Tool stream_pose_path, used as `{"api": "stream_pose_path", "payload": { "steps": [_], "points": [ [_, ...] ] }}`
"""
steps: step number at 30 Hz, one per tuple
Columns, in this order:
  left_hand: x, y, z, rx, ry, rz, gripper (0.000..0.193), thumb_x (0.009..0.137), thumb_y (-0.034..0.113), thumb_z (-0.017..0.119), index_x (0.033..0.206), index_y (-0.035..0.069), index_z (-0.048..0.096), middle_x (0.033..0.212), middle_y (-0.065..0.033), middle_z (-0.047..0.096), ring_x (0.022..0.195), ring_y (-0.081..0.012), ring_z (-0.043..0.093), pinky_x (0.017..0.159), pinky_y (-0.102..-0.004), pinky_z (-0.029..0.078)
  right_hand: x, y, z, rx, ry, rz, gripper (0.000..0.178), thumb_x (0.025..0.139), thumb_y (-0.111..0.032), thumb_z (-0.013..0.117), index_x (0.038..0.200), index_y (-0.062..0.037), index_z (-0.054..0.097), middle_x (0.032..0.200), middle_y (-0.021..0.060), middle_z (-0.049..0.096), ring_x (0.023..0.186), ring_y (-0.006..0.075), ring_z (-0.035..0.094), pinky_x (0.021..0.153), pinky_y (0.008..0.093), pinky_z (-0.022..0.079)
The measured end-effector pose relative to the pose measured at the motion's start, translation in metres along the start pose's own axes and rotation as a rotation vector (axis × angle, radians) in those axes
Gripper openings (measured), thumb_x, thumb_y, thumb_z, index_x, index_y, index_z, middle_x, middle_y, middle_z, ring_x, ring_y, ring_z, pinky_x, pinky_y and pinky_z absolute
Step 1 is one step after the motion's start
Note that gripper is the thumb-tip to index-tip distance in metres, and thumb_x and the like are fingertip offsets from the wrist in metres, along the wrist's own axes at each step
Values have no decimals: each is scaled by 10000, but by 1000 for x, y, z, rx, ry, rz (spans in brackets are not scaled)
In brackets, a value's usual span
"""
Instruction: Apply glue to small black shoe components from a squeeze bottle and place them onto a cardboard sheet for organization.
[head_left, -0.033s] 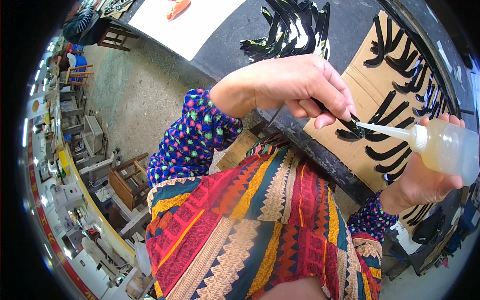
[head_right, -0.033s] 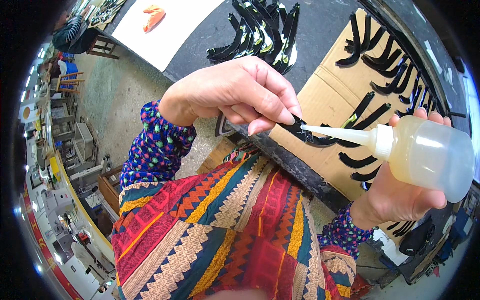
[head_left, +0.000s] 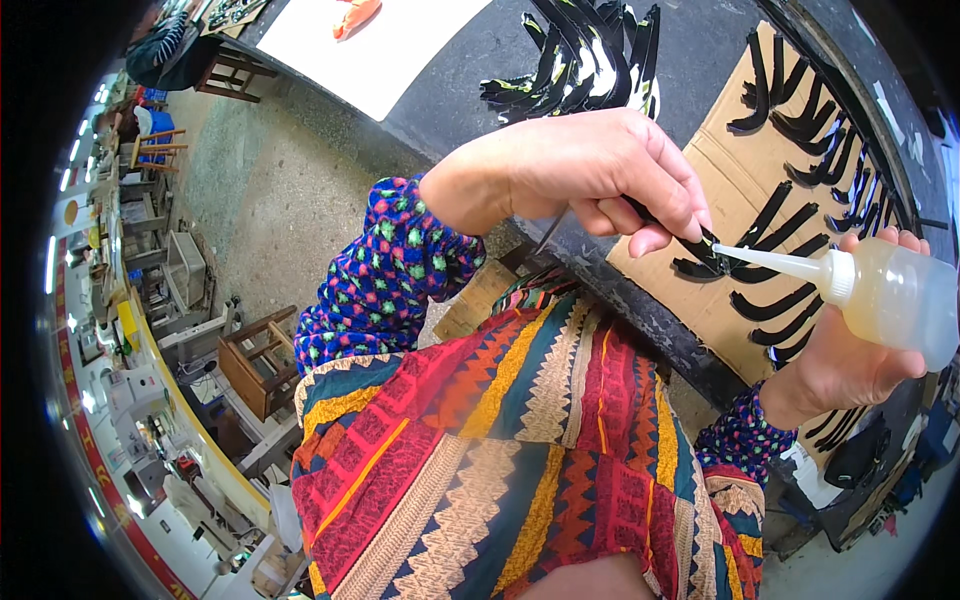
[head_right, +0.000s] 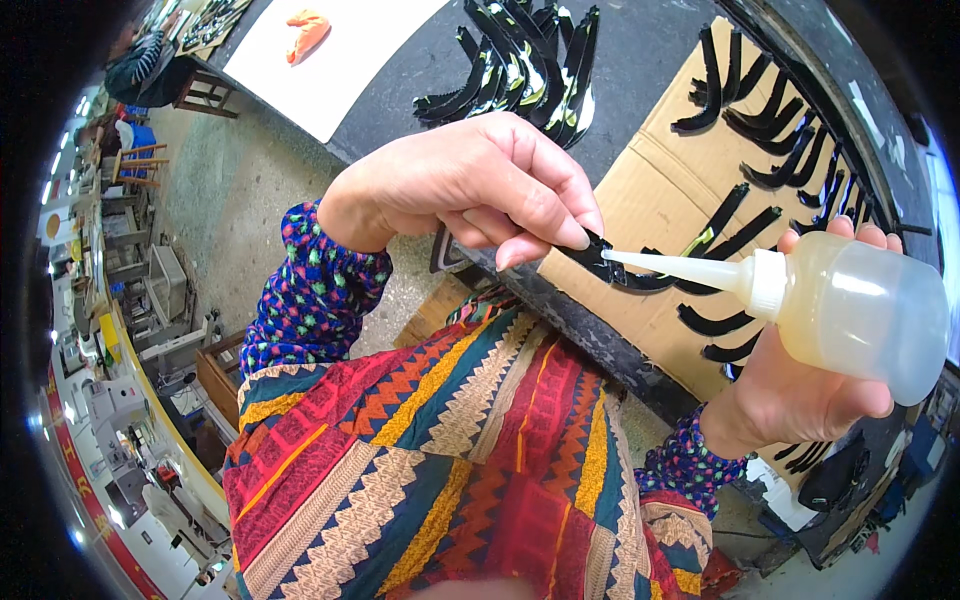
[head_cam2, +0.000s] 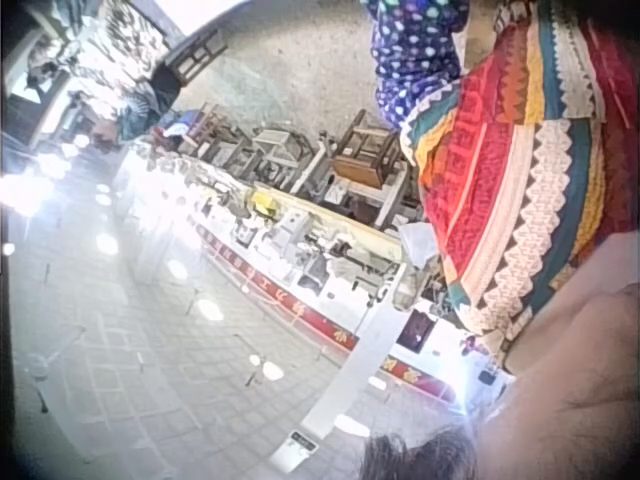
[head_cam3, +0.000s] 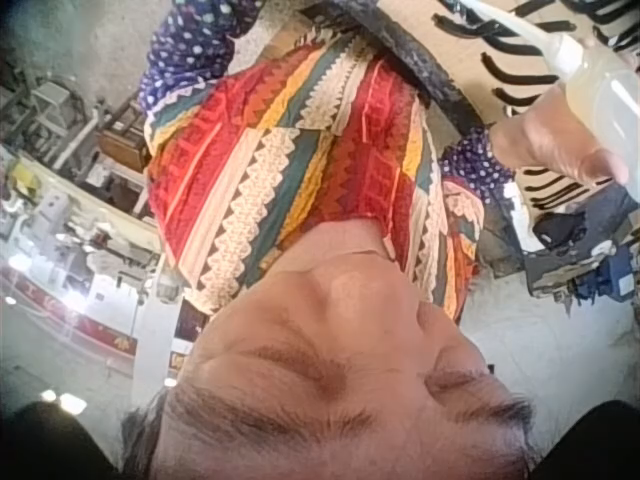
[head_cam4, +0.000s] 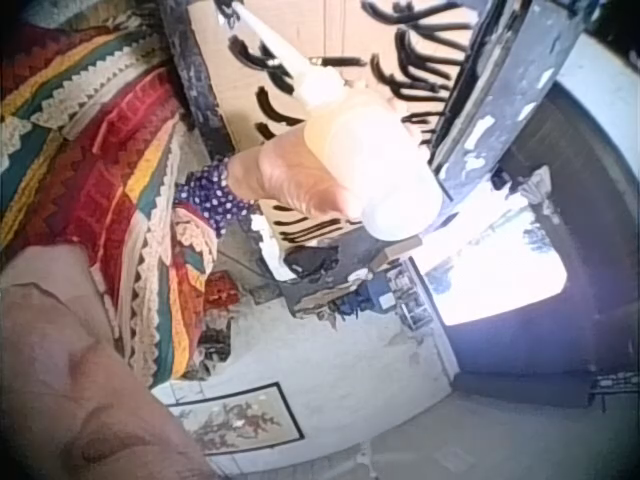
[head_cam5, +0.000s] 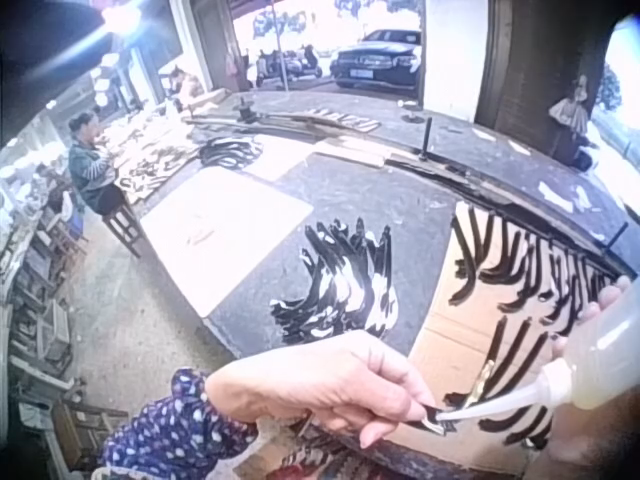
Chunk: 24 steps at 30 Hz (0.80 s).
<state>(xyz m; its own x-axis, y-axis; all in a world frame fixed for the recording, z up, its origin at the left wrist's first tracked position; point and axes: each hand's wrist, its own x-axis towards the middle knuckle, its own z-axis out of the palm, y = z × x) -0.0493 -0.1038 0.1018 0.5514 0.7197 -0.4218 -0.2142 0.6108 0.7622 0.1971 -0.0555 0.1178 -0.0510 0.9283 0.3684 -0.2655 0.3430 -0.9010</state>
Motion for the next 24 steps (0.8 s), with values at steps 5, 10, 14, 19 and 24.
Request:
{"api": "stream_pose_path", "payload": {
  "steps": [5,10,14,19,24],
  "points": [
    [1,-1,-1,-10,-17,0,125,782,77,575,877,0,601,533,-18,534,352,9,318,315,-147,174,0,-1,-1,10,4,7,967,586,-573,687,1260,4,303,1229,166,398,1146,334,398,911,505,381],
    [2,-1,-2,5,-10,1,126,784,79,576,880,2,602,536,-16,535,356,9,322,316,-148,175,0,-1,-2,22,4,18,969,583,-571,691,1256,10,306,1226,165,401,1150,332,393,912,508,376],
    [2,-1,-2,16,4,6,126,783,78,577,882,4,603,538,-18,536,355,10,318,317,-149,173,0,-1,-3,31,-4,15,967,582,-564,696,1255,10,307,1227,165,401,1151,331,392,911,508,375],
    [3,0,-2,26,7,3,130,786,82,576,886,5,606,540,-20,536,354,13,309,317,-150,169,0,0,-4,42,-4,19,961,583,-563,696,1256,4,311,1224,161,410,1142,325,406,911,509,374],
    [2,1,-2,30,9,0,131,793,85,567,888,4,606,540,-20,536,352,13,305,316,-151,168,0,0,-7,55,-8,34,961,581,-559,699,1258,3,311,1222,159,413,1144,324,407,912,510,371]
  ]
}}
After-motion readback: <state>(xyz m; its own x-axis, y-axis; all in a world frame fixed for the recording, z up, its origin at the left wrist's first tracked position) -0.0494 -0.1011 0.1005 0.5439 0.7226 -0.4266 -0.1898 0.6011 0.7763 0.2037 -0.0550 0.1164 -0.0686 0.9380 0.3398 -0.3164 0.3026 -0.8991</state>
